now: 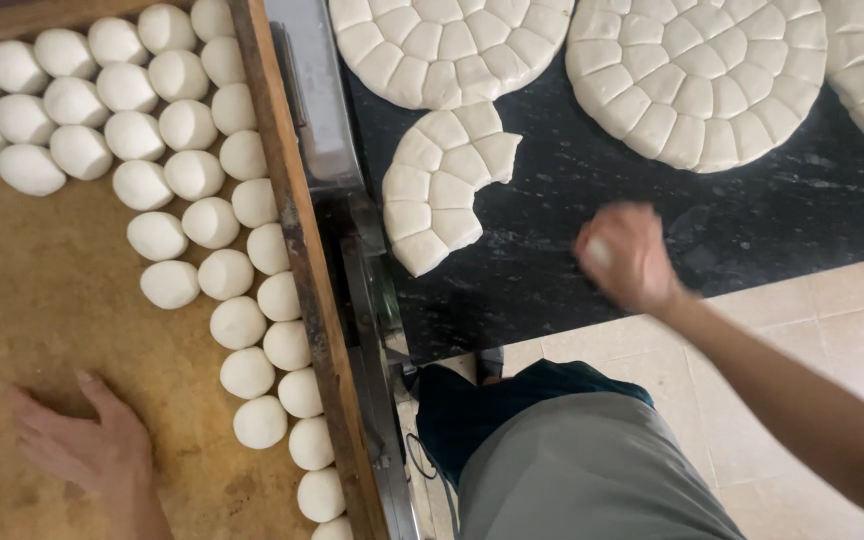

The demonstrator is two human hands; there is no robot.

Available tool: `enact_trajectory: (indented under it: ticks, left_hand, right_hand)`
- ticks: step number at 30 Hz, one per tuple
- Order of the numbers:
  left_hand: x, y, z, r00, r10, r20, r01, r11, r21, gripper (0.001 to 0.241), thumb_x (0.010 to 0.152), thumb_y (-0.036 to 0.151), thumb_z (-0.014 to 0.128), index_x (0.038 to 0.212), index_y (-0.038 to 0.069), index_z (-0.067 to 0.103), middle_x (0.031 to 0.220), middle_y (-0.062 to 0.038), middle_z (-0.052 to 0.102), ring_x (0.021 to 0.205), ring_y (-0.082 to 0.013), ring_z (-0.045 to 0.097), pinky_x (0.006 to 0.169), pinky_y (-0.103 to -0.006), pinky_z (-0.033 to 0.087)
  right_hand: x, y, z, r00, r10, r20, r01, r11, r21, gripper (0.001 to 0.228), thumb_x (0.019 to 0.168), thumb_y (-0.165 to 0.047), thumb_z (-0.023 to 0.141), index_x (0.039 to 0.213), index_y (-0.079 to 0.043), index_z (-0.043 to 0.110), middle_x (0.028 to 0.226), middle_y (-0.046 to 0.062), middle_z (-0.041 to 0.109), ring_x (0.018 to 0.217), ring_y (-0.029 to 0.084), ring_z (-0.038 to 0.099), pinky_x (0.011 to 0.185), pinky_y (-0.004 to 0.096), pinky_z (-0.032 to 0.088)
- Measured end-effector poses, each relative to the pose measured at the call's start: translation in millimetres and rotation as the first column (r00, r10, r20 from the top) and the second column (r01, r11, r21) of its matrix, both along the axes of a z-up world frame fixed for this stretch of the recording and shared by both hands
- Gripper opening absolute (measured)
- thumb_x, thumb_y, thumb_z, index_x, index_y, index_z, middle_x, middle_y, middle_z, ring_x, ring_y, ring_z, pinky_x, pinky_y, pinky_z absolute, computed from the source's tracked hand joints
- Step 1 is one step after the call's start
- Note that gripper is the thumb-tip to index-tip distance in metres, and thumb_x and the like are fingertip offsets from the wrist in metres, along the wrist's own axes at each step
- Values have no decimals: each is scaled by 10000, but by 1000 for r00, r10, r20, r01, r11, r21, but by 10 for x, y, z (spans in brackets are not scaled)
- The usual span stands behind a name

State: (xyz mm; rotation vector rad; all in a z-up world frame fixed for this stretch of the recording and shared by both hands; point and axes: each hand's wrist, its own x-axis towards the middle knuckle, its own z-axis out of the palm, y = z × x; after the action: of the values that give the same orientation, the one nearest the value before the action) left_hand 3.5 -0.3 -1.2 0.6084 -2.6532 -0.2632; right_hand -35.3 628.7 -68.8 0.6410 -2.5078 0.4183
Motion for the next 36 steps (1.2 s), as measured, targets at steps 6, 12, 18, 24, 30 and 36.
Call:
enact_trajectory:
  ticks: [6,12,18,24,30,36]
  left_hand:
    - [0,57,73,1000,-2,-1,2,1000,11,535,1148,89,663,1528,-156,377,1438,-401,491,1244,-540,452,1047,-591,341]
    - [-10,15,27,999,-27,-28,25,998,-53,499,1148,83,654,1496,-188,422,1371,-421,531,1191,-546,467,1023,-588,362]
    - [-33,70,64,999,-17,-48,14,998,-64,466,1126,60,669,1469,-173,456,1356,-380,552,1192,-523,493,1030,-554,365]
    - [-48,93,94,996,84,32,-84,996,21,470,1185,124,605,1513,-146,403,1419,-367,505,1260,-510,459,1049,-572,362]
    - [-25,-23,-32,999,20,-28,-22,998,-63,457,1125,59,657,1480,-143,452,1343,-371,544,1173,-507,473,1000,-558,385]
    - [2,-28,-29,998,-38,-55,33,996,-82,436,1131,50,650,1469,-169,482,1367,-373,579,1167,-520,516,1006,-560,377]
  right_hand:
    - [-791,-620,168,946,-278,168,311,924,-224,242,838,-79,845,983,-28,658,959,136,628,911,299,564,825,412,495]
    - [162,-435,102,947,-8,320,28,998,-61,164,881,-144,801,977,-119,670,1122,54,668,1128,223,620,1029,412,472]
    - [-842,-347,131,894,-349,280,402,901,-161,200,970,-199,817,984,-38,699,1116,143,600,1085,319,533,932,431,482]
    - [-121,-870,552,945,-11,327,83,975,-208,143,899,-64,746,959,-55,617,1159,112,604,1109,289,552,1016,415,412]
    - [-574,5,-108,937,-289,196,306,950,-61,156,950,-124,745,961,-14,636,1019,165,604,1009,348,562,953,489,470]
    - [-505,-801,359,952,-111,285,186,950,-251,204,886,-119,803,919,-31,622,1112,137,613,1074,316,548,979,442,433]
